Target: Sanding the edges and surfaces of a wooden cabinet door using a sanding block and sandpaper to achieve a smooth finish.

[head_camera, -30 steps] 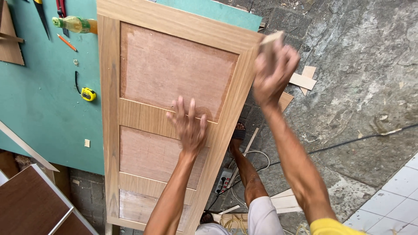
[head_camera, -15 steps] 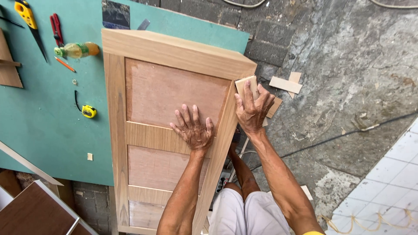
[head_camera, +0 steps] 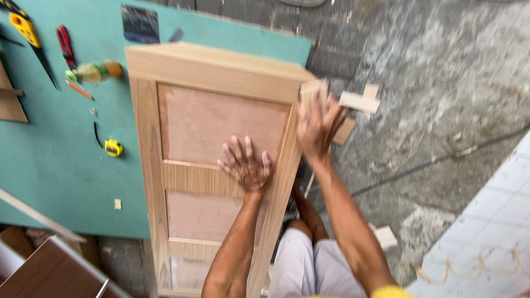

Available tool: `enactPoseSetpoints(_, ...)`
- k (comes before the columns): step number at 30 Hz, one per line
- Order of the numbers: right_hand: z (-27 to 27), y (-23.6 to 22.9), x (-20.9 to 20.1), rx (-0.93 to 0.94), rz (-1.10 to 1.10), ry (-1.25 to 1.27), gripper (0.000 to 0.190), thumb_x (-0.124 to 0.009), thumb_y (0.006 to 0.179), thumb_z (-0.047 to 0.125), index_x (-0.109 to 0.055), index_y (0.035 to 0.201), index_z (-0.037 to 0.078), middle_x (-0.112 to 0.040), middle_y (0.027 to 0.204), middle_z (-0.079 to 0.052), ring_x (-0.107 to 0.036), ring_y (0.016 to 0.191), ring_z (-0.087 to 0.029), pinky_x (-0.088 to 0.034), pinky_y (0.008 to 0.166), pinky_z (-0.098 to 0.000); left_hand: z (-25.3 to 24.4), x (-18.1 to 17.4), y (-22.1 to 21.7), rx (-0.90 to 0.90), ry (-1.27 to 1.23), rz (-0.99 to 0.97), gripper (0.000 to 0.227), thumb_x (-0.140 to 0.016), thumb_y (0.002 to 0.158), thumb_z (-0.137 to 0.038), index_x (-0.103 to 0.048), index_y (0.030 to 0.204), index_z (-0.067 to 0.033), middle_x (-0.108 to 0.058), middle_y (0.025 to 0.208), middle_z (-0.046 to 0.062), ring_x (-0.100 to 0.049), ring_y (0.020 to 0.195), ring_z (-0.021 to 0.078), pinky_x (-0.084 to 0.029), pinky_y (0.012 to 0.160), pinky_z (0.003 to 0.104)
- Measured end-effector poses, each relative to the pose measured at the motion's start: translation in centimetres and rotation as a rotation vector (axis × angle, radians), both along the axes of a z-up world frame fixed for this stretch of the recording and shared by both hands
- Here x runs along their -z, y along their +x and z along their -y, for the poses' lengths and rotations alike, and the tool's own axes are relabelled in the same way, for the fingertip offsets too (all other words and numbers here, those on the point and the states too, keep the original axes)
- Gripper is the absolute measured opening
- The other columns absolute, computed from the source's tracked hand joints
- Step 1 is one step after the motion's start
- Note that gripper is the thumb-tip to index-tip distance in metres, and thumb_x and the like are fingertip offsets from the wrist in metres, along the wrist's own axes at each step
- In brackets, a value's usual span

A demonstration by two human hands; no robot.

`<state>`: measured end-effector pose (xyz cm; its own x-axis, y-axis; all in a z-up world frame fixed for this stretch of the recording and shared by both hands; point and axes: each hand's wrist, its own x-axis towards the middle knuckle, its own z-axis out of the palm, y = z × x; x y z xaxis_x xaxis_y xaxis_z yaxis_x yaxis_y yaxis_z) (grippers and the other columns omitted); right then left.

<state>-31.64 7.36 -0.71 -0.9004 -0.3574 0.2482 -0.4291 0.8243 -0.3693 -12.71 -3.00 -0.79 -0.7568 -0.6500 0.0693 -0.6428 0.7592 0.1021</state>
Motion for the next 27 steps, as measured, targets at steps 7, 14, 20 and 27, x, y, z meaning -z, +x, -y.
enactPoseSetpoints(7, 2.3, -4.0, -1.6, 0.017, -0.002, 0.007, 0.049, -0.070, 0.099, 0.042, -0.064, 0.137, 0.011, -0.048, 0.115, -0.016, -0.050, 0.101, -0.039, -0.040, 0.084, -0.0470, 0.1, 0.8, -0.7, -0.003, -0.008, -0.023, 0.068, -0.041, 0.099, -0.054, -0.038, 0.160, -0.0238, -0.031, 0.169, 0.015, -0.024, 0.155, 0.0458, -0.019, 0.110, 0.072)
enactPoseSetpoints(14, 0.2, -1.9, -0.2, -0.024, 0.091, 0.081, 0.045, -0.076, 0.095, 0.040, -0.070, 0.132, 0.015, -0.047, 0.111, -0.015, -0.045, 0.099, -0.031, -0.038, 0.083, -0.0429, 0.4, 0.4, -1.0, -0.005, -0.011, -0.019, 0.067, -0.040, 0.099, -0.053, -0.037, 0.160, -0.0246, -0.031, 0.169, 0.014, -0.023, 0.156, 0.0446, -0.017, 0.112, 0.072)
enactPoseSetpoints(20, -0.4, 0.4, -1.2, -0.063, 0.094, 0.076, 0.050, -0.073, 0.094, 0.043, -0.067, 0.134, 0.013, -0.051, 0.115, -0.017, -0.053, 0.105, -0.039, -0.041, 0.083, -0.0483, 0.0, 0.3, -0.5, -0.014, -0.005, -0.030, 0.068, -0.042, 0.098, -0.053, -0.038, 0.160, -0.0247, -0.031, 0.169, 0.014, -0.023, 0.156, 0.0447, -0.018, 0.111, 0.072)
enactPoseSetpoints(27, -0.7, 0.7, -1.3, -0.085, 0.069, 0.081, 0.047, -0.070, 0.097, 0.043, -0.068, 0.133, 0.012, -0.050, 0.116, -0.017, -0.051, 0.104, -0.037, -0.040, 0.085, -0.0467, 0.4, 0.2, -1.0, -0.015, -0.001, -0.029, 0.067, -0.041, 0.099, -0.054, -0.037, 0.160, -0.0253, -0.032, 0.169, 0.014, -0.025, 0.155, 0.0446, -0.019, 0.111, 0.072)
